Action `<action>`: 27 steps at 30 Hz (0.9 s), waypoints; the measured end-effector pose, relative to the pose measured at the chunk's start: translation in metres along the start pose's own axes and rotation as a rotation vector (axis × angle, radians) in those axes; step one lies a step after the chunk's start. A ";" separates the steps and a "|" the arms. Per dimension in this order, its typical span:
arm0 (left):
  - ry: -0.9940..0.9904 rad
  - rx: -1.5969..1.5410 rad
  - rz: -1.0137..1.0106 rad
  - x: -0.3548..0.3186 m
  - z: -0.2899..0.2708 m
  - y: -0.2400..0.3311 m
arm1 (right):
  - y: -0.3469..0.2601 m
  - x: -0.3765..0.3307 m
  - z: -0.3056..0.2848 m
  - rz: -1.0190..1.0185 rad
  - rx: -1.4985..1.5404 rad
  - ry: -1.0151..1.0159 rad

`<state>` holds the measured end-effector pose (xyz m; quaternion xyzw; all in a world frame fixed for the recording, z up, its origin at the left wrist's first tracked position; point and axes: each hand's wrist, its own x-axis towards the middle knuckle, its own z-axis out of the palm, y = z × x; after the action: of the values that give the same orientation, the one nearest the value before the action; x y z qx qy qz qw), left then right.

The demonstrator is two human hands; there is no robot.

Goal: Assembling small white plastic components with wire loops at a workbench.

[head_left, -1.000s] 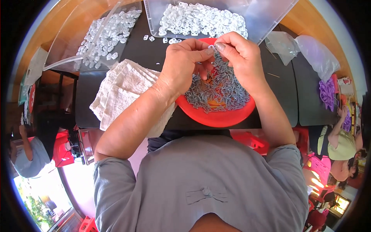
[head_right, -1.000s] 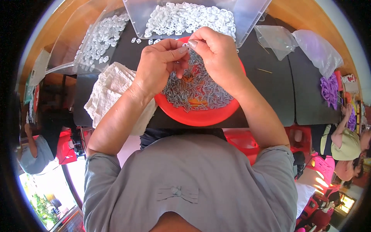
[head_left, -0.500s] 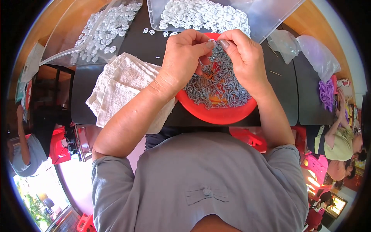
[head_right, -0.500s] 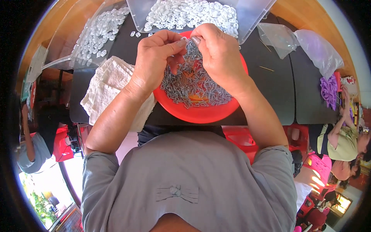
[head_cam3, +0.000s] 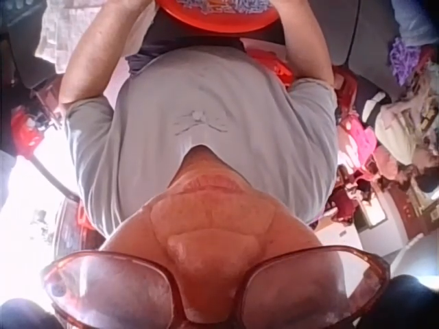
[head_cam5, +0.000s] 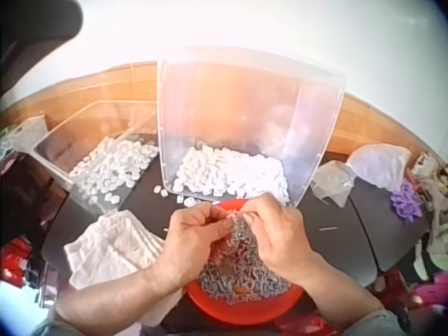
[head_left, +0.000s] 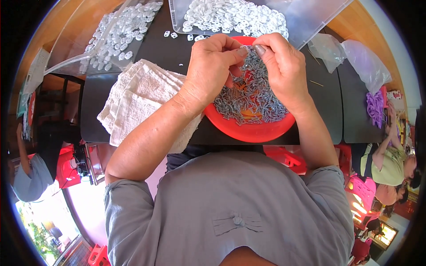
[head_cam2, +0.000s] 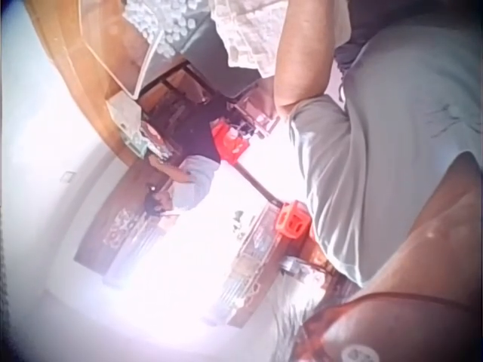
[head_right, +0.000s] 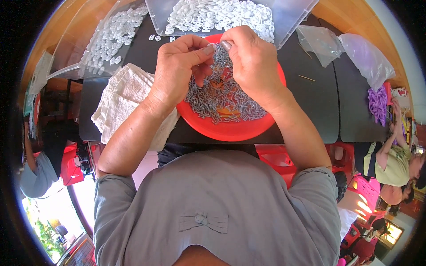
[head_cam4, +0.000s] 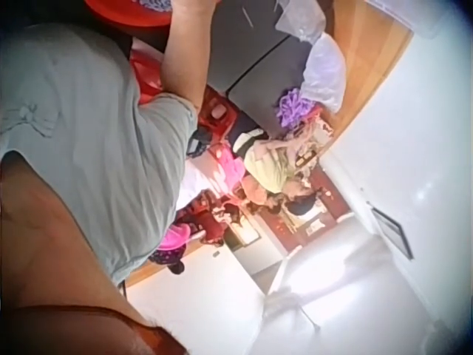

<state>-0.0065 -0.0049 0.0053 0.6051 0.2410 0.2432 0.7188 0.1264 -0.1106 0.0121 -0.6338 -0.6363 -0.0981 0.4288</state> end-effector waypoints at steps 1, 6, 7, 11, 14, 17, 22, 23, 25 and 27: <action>0.002 0.009 0.002 0.000 -0.001 0.001 | -0.001 0.001 -0.001 0.006 0.000 -0.004; 0.000 0.014 0.001 -0.001 0.000 0.000 | 0.000 -0.001 0.000 -0.011 0.023 -0.018; -0.003 0.015 0.003 -0.001 0.000 0.000 | 0.000 -0.001 0.000 -0.016 0.021 -0.022; -0.002 0.022 0.006 -0.001 0.000 -0.001 | -0.001 -0.001 0.001 -0.042 -0.010 -0.041; 0.002 -0.001 0.012 -0.002 0.000 -0.002 | -0.002 -0.001 0.002 -0.076 -0.050 -0.058; 0.053 -0.001 0.008 -0.007 0.007 -0.001 | -0.003 -0.004 0.007 -0.095 -0.062 -0.040; 0.047 -0.054 0.001 -0.004 0.003 -0.002 | -0.002 -0.004 0.011 -0.069 -0.002 -0.018; 0.040 -0.060 -0.016 -0.003 0.003 -0.001 | -0.001 -0.004 0.010 -0.059 -0.011 -0.021; 0.037 -0.054 -0.023 -0.002 0.001 -0.002 | -0.001 -0.003 0.006 -0.049 -0.026 -0.053; 0.033 -0.048 -0.032 0.000 0.000 -0.004 | 0.000 -0.004 0.004 -0.039 -0.042 -0.086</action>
<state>-0.0066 -0.0058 0.0018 0.5797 0.2563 0.2475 0.7329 0.1237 -0.1106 0.0073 -0.6339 -0.6639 -0.0925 0.3859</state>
